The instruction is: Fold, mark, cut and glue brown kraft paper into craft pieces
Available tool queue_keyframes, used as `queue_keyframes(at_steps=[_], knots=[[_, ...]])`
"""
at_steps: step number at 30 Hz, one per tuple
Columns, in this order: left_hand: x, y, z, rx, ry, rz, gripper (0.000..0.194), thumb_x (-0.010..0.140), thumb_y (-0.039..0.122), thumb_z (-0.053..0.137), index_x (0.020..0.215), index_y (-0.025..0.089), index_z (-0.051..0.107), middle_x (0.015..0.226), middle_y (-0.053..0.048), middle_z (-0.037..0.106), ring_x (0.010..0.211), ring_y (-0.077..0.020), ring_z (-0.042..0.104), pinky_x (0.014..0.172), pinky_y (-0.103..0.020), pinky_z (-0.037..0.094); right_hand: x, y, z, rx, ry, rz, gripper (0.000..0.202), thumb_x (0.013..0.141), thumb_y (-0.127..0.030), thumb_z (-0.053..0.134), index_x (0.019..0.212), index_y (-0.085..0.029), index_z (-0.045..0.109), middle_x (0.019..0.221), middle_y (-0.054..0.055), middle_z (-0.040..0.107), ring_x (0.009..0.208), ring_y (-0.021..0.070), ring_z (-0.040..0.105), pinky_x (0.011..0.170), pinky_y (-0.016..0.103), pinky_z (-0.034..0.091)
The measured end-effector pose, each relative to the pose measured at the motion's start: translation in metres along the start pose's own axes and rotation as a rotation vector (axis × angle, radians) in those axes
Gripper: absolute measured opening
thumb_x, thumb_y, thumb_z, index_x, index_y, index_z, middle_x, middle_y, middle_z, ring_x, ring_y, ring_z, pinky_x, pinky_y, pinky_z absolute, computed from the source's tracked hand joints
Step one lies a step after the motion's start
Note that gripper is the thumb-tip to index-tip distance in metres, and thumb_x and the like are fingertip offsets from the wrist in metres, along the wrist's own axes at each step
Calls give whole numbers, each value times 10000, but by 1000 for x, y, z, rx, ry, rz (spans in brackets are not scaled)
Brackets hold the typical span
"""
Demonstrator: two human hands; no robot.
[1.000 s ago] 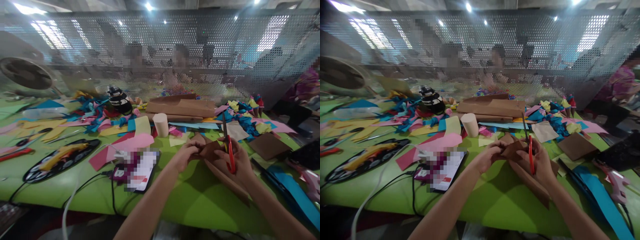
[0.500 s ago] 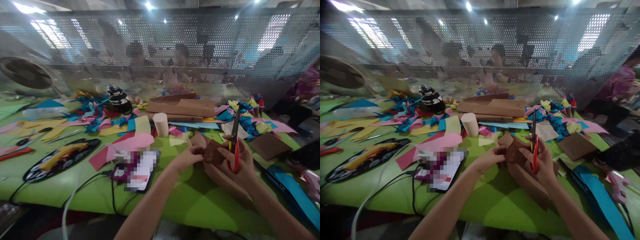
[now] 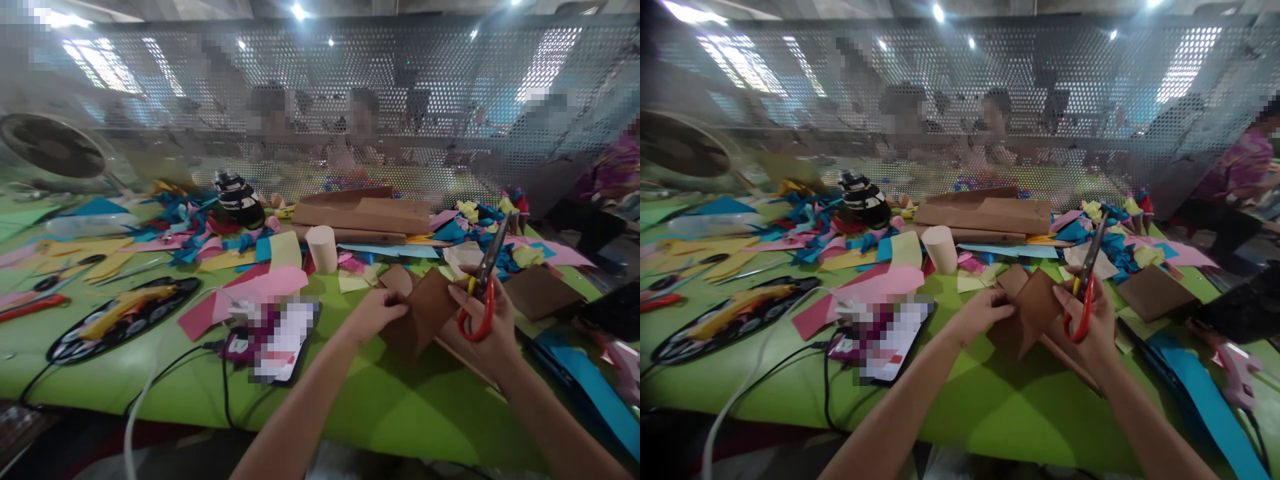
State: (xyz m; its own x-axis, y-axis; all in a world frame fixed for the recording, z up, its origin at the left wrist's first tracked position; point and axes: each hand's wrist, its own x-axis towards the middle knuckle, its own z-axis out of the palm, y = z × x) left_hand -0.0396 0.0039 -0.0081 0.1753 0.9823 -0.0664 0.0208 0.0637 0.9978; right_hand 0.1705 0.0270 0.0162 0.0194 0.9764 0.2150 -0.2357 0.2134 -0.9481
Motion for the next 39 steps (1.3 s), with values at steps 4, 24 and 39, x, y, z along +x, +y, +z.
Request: queue_keyframes(at_steps=[4,24,39], knots=[[0,4,-1,-38,159,33,184,800,364,737,786,182,715,796,-38,707,762,-190,618,733,-298,449,5,4,-4,-39,23,-20,448,755,-366,856,1158,-303,672,857,-14,640,691,145,611,602,251,494],[4,13,-47,-421,765,146,167,709,315,725,722,188,617,681,23,622,652,-125,578,611,-221,431,15,15,-17,-655,-785,82,533,720,-486,827,1196,-252,764,1157,96,769,1096,425,674,903,485,554],[6,9,-28,-154,569,210,134,772,278,702,714,182,629,699,7,614,689,-144,548,653,-251,409,14,22,-18,-606,-828,162,500,833,-566,721,1230,-263,752,1197,86,764,1081,370,706,890,444,552]])
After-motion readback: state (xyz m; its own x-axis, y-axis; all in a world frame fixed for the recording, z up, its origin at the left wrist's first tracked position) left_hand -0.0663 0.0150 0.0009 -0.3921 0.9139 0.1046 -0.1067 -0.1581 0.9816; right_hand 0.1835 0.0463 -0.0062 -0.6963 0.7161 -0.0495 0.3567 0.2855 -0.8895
